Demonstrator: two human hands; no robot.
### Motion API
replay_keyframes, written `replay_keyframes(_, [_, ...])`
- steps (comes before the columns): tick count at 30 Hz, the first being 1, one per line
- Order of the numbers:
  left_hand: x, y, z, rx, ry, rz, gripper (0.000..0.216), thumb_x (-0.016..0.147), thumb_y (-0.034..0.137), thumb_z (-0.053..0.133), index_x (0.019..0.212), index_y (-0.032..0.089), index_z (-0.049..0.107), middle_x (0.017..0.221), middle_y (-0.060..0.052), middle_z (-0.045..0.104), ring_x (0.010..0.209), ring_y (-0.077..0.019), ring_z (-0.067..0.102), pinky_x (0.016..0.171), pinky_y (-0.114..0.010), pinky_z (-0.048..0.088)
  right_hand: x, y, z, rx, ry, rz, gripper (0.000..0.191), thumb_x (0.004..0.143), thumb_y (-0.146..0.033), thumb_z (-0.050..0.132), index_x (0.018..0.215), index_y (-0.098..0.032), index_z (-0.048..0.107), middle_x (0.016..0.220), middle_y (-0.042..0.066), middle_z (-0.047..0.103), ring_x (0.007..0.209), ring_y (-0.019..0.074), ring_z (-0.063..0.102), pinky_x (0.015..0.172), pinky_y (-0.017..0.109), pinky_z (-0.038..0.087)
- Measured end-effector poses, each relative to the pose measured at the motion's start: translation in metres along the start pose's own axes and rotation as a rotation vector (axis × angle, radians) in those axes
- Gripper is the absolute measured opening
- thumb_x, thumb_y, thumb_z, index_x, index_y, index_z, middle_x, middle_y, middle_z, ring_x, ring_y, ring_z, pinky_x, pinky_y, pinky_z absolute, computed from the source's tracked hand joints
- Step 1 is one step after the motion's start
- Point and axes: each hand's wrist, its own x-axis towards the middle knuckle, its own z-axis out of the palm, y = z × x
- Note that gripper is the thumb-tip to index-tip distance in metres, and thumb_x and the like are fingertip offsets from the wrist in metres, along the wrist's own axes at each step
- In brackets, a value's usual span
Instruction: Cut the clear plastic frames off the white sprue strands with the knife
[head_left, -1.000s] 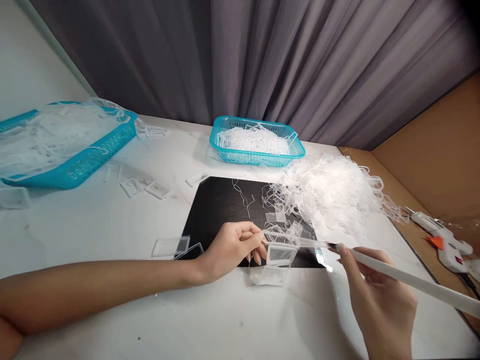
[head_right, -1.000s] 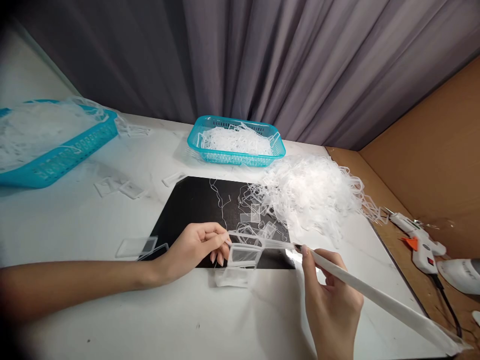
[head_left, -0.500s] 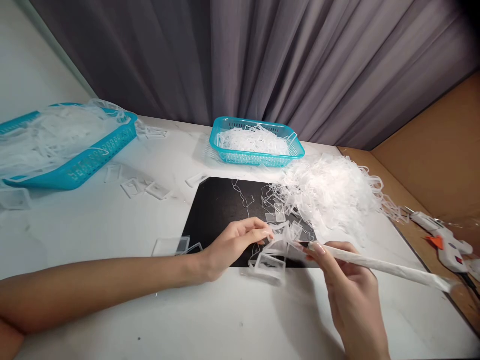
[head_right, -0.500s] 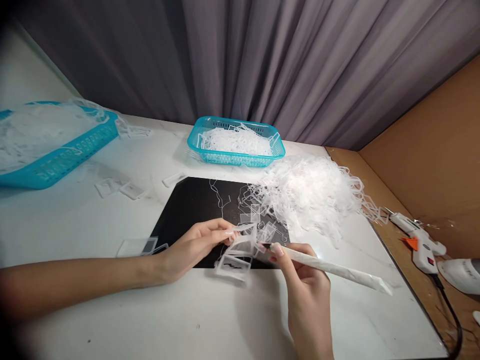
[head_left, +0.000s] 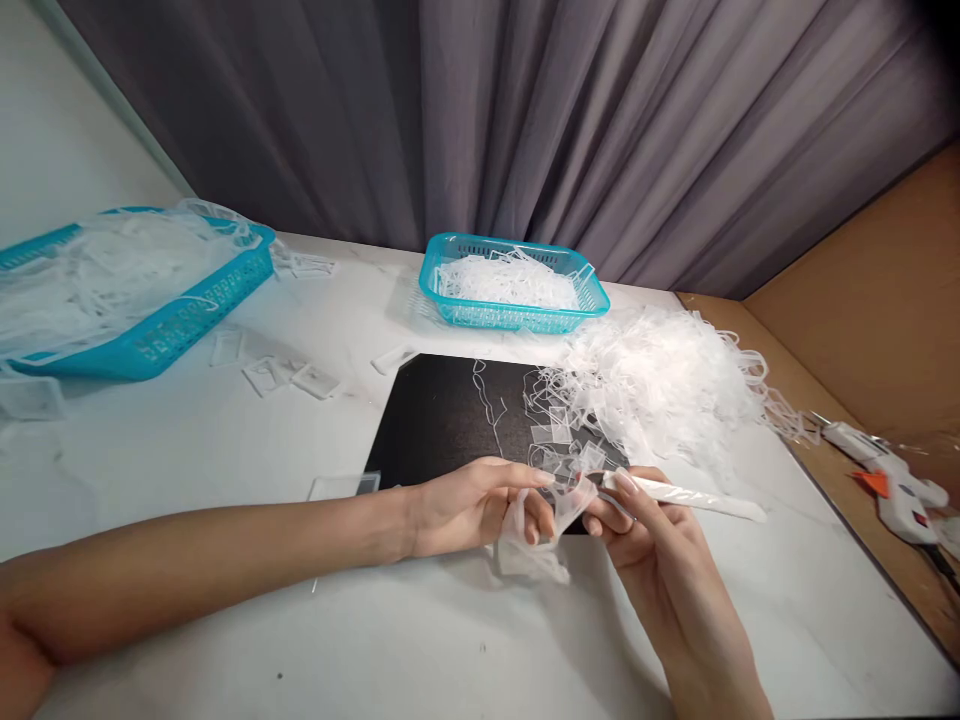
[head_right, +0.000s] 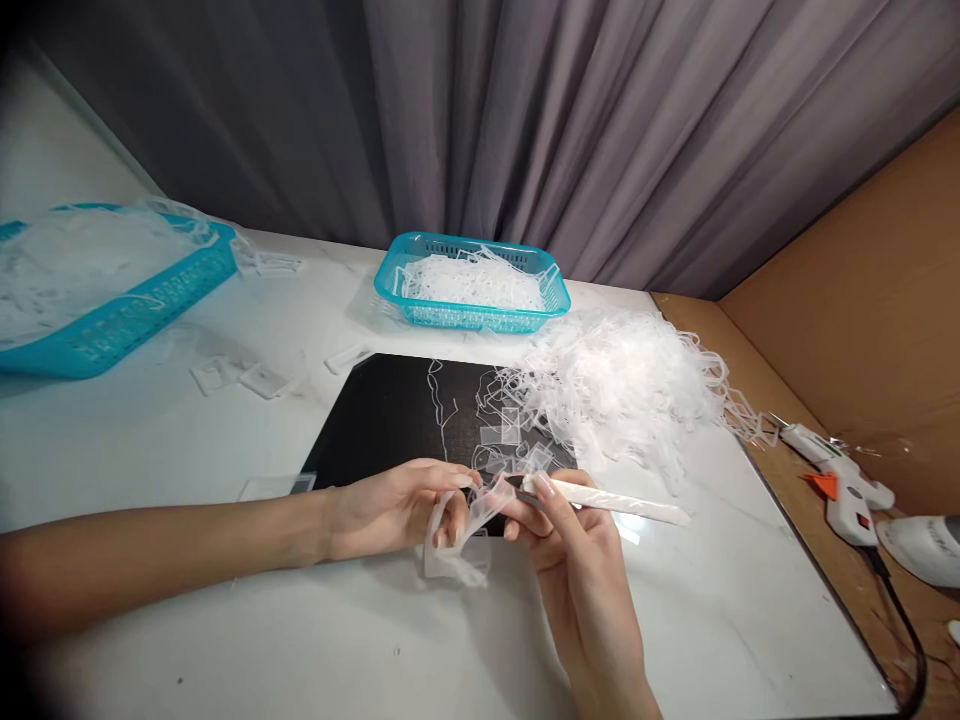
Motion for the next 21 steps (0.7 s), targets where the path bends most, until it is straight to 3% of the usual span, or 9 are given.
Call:
replay_keyframes(5, [0.001, -0.001, 0.003, 0.074, 0.067, 0.082, 0.016, 0.081, 0.026, 0.062, 0.087, 0.012, 0.058, 0.068, -0.003, 0.067, 0.047, -0.0051, 0.049, 0.052, -0.018, 0.035, -0.003, 0.001, 0.001, -0.032, -0.103, 0.043, 0.014, 0.082, -0.027, 0.063, 0.073, -0.021, 0.054, 0.072, -0.001, 0.066, 0.059, 0.0094, 0.057, 0.050, 0.019, 0.042])
replay_keyframes(11, [-0.003, -0.003, 0.007, 0.171, 0.160, 0.190, 0.023, 0.086, 0.032, 0.056, 0.102, 0.017, 0.050, 0.099, -0.007, 0.069, 0.063, -0.0073, 0.058, 0.067, -0.023, 0.041, -0.010, 0.008, -0.006, -0.079, -0.140, -0.021, 0.014, 0.085, -0.027, 0.058, 0.075, -0.020, 0.051, 0.070, 0.000, 0.066, 0.051, 0.0074, 0.055, 0.052, 0.018, 0.043])
replay_keyframes(17, [-0.002, -0.002, 0.005, 0.103, 0.198, 0.313, 0.018, 0.088, 0.030, 0.054, 0.098, 0.017, 0.051, 0.116, -0.009, 0.062, 0.074, -0.0091, 0.060, 0.077, -0.027, 0.043, -0.031, 0.017, 0.000, -0.142, -0.034, -0.115, 0.016, 0.079, -0.029, 0.064, 0.070, -0.021, 0.053, 0.077, 0.001, 0.070, 0.045, 0.0093, 0.056, 0.050, 0.024, 0.046])
replay_keyframes(21, [0.001, -0.003, 0.000, 0.041, 0.146, 0.328, 0.013, 0.089, 0.024, 0.052, 0.096, 0.014, 0.052, 0.101, -0.009, 0.066, 0.067, -0.0086, 0.056, 0.071, -0.025, 0.042, -0.029, 0.006, -0.006, -0.539, 0.174, -0.284, 0.017, 0.077, -0.034, 0.064, 0.070, -0.021, 0.058, 0.083, 0.004, 0.071, 0.064, 0.0168, 0.064, 0.062, 0.030, 0.050])
